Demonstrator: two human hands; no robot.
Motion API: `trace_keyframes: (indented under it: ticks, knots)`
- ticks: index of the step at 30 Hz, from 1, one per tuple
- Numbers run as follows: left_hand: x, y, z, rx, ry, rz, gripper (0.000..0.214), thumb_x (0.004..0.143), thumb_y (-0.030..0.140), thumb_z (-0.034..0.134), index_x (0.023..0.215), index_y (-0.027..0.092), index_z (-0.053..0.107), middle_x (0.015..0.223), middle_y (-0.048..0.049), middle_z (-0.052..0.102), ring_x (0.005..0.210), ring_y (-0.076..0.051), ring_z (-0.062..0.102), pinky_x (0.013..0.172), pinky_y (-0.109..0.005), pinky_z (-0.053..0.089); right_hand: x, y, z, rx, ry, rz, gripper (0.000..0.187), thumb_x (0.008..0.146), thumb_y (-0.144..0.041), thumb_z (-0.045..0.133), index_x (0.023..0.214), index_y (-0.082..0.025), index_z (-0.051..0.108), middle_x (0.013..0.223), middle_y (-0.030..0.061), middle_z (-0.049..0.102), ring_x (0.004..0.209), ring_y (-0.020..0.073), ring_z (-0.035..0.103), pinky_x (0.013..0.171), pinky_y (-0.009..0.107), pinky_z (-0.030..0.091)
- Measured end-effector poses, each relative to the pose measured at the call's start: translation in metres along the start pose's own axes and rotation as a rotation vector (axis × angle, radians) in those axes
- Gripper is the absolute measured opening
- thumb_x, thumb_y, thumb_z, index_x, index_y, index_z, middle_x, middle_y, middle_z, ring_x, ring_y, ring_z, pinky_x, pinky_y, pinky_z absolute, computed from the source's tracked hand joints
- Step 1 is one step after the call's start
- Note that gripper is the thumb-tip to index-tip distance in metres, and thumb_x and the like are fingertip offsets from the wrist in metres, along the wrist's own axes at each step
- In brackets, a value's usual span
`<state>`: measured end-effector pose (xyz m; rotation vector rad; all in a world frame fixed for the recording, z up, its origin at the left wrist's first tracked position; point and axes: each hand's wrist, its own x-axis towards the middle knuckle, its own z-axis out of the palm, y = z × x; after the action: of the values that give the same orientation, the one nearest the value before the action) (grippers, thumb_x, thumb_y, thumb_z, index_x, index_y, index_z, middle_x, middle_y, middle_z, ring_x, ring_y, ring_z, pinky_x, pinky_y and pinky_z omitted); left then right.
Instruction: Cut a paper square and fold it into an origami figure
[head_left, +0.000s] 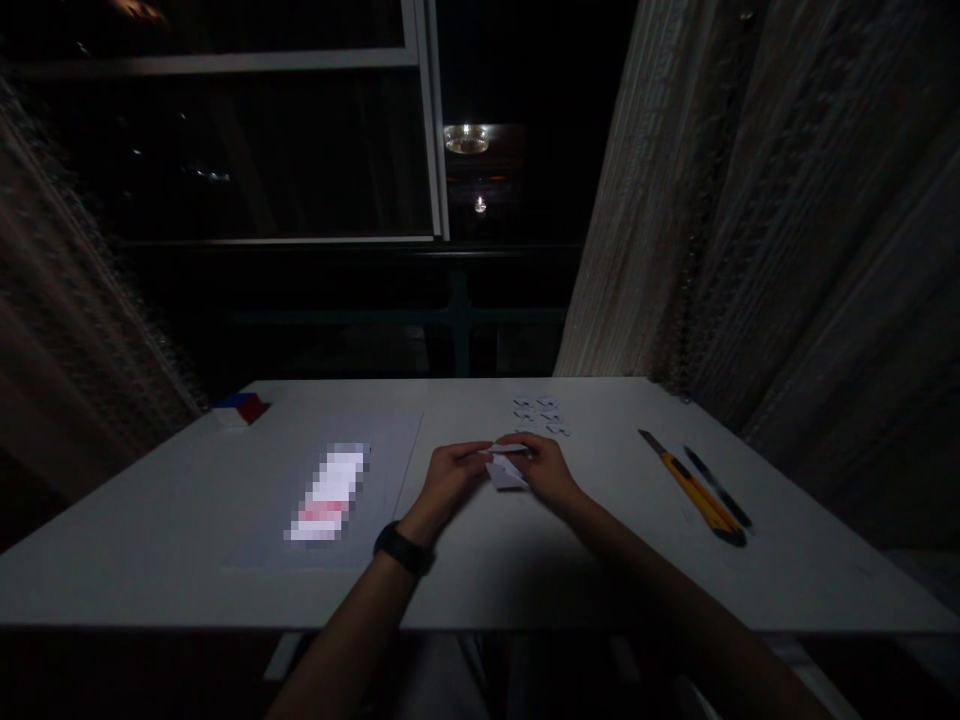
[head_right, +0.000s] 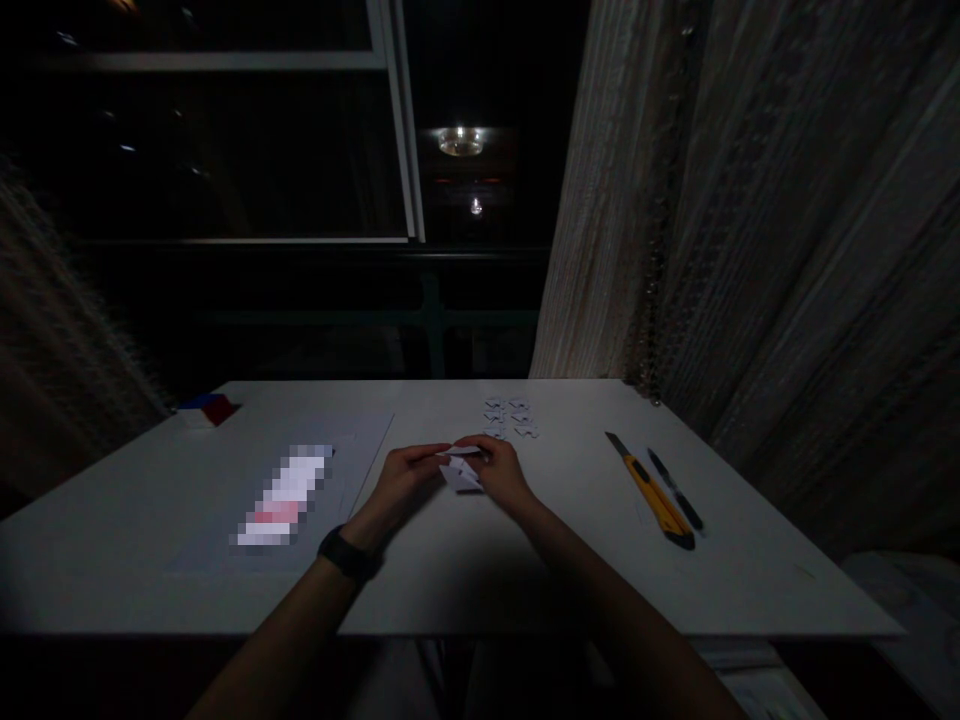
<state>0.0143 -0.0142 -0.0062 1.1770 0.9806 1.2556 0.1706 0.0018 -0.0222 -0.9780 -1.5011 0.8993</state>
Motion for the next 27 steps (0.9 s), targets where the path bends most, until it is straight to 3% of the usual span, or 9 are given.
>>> trace_keyframes:
  ticks: [4, 7, 13, 19, 24, 27]
  knots:
    - [0.002, -0.005, -0.003, -0.075, -0.093, -0.060, 0.042, 0.054, 0.018, 0.072, 0.094, 0.008, 0.066, 0.077, -0.0108, 0.068, 0.067, -0.018, 0.062, 0.067, -0.030, 0.046, 0.001, 0.000, -0.001, 0.019, 0.007, 0.018, 0.022, 0.061, -0.016, 0.056, 0.080, -0.017, 0.067, 0.082, 0.0041, 0.066, 0.074, 0.0180, 0.060, 0.068, 0.030, 0.046]
    - [0.003, -0.007, -0.006, -0.094, -0.077, -0.060, 0.038, 0.056, 0.020, 0.071, 0.092, 0.008, 0.067, 0.076, -0.0110, 0.068, 0.065, -0.017, 0.061, 0.064, -0.029, 0.046, 0.001, -0.001, -0.003, 0.030, -0.016, -0.007, 0.019, 0.063, -0.017, 0.056, 0.079, -0.017, 0.067, 0.080, 0.0043, 0.066, 0.075, 0.0180, 0.060, 0.069, 0.030, 0.046]
    - [0.002, -0.003, -0.004, 0.017, 0.028, 0.040, 0.024, 0.055, 0.020, 0.068, 0.077, 0.011, 0.070, 0.073, -0.0081, 0.068, 0.065, -0.017, 0.060, 0.063, -0.026, 0.045, -0.002, -0.007, -0.006, -0.124, -0.032, -0.110, 0.022, 0.068, -0.015, 0.053, 0.084, -0.019, 0.067, 0.085, 0.0044, 0.066, 0.080, 0.0176, 0.059, 0.073, 0.031, 0.045]
    - [0.000, 0.001, -0.004, -0.009, -0.054, 0.112, 0.028, 0.070, 0.034, 0.057, 0.077, 0.011, 0.070, 0.070, -0.0087, 0.067, 0.064, -0.016, 0.059, 0.058, -0.025, 0.044, -0.005, -0.010, -0.005, -0.186, -0.052, -0.146, 0.021, 0.071, -0.017, 0.052, 0.085, -0.020, 0.068, 0.085, 0.0042, 0.066, 0.079, 0.0167, 0.060, 0.073, 0.030, 0.045]
    - [0.000, 0.001, -0.001, 0.091, -0.089, 0.114, 0.033, 0.061, 0.033, 0.070, 0.086, 0.012, 0.069, 0.085, -0.0102, 0.068, 0.077, -0.019, 0.060, 0.069, -0.027, 0.044, -0.004, -0.006, -0.004, -0.173, -0.050, -0.112, 0.018, 0.070, -0.019, 0.054, 0.082, -0.019, 0.067, 0.082, 0.0037, 0.067, 0.077, 0.0171, 0.060, 0.071, 0.030, 0.045]
    - [0.002, -0.003, -0.003, 0.076, -0.076, 0.080, 0.040, 0.057, 0.030, 0.073, 0.092, 0.011, 0.068, 0.082, -0.0107, 0.069, 0.073, -0.019, 0.061, 0.070, -0.030, 0.045, -0.003, -0.004, -0.003, -0.141, -0.036, -0.086, 0.019, 0.068, -0.019, 0.054, 0.085, -0.018, 0.064, 0.083, 0.0036, 0.065, 0.076, 0.0169, 0.059, 0.069, 0.030, 0.044]
